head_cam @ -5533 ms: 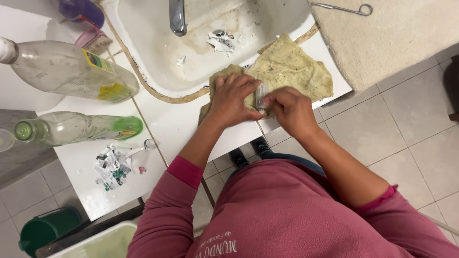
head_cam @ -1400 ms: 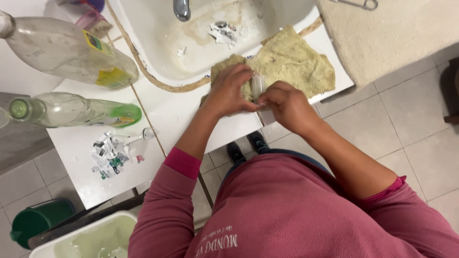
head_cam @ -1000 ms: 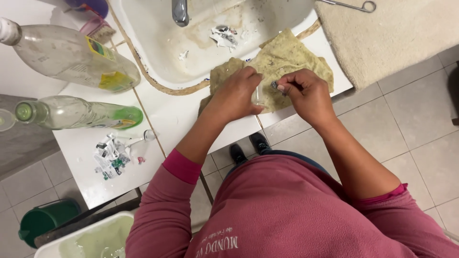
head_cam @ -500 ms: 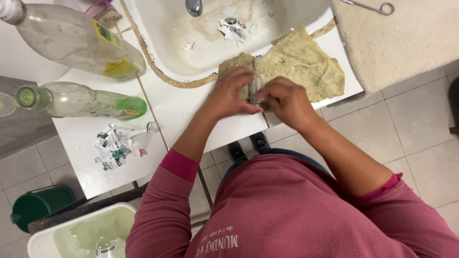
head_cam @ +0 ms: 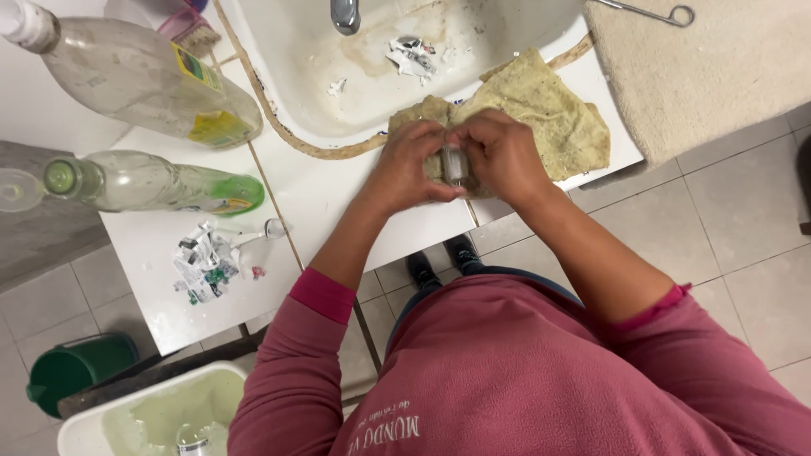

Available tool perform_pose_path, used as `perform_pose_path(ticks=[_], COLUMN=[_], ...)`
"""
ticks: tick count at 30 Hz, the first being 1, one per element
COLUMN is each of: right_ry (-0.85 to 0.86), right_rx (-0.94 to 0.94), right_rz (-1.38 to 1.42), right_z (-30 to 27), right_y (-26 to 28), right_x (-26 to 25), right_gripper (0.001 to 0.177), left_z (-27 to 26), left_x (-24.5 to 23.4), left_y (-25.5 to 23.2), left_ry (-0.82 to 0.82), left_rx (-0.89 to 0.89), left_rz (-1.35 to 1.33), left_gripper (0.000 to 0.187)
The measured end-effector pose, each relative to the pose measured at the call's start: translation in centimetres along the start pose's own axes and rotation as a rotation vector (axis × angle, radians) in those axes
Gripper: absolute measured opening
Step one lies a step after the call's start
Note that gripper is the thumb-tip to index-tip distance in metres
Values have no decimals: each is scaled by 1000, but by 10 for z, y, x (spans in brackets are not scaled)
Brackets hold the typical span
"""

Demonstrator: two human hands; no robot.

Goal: Washing and rinsing small glass laboratory or medical containers in a sink and soapy water.

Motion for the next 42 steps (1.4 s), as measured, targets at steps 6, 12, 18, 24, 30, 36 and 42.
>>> perform_pose_path(ticks=[6, 12, 18, 24, 30, 36, 42], right_ry=[60, -28, -30, -31, -62, -127, -13], right_rx=[42, 16, -48, -1, 266, 490, 168], right_rz=[12, -1, -62, -30, 212, 438, 283], right_z=[-24, 0, -3, -17, -32, -29, -7], right_y=[-2, -19, -2, 8, -33, -50, -23], right_x=[9, 7, 6, -1, -30, -39, -3], right_gripper=[17, 14, 19, 17, 8, 10, 12], left_z=[-2, 0, -1, 3, 2, 7, -4], left_x=[2, -5, -7, -7, -19, -9, -20], left_y=[4, -9, -14, -11, -41, -51, -20], left_ry=[-35, 27, 29, 23, 21, 165, 78], left_rx=[34, 22, 18, 41, 66, -76, -43], left_rz=[46, 42, 35, 81, 152, 187, 132], left_gripper=[86, 78, 78, 81, 102, 95, 81])
Point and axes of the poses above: each hand's wrist, its own z-axis towards the middle knuckle, its own x-axis out of the palm, y = z × x, the point moved 7 cm from there along z, towards the middle knuckle, and after that the axes turned 4 degrees about -x, right-handed, at the moved point
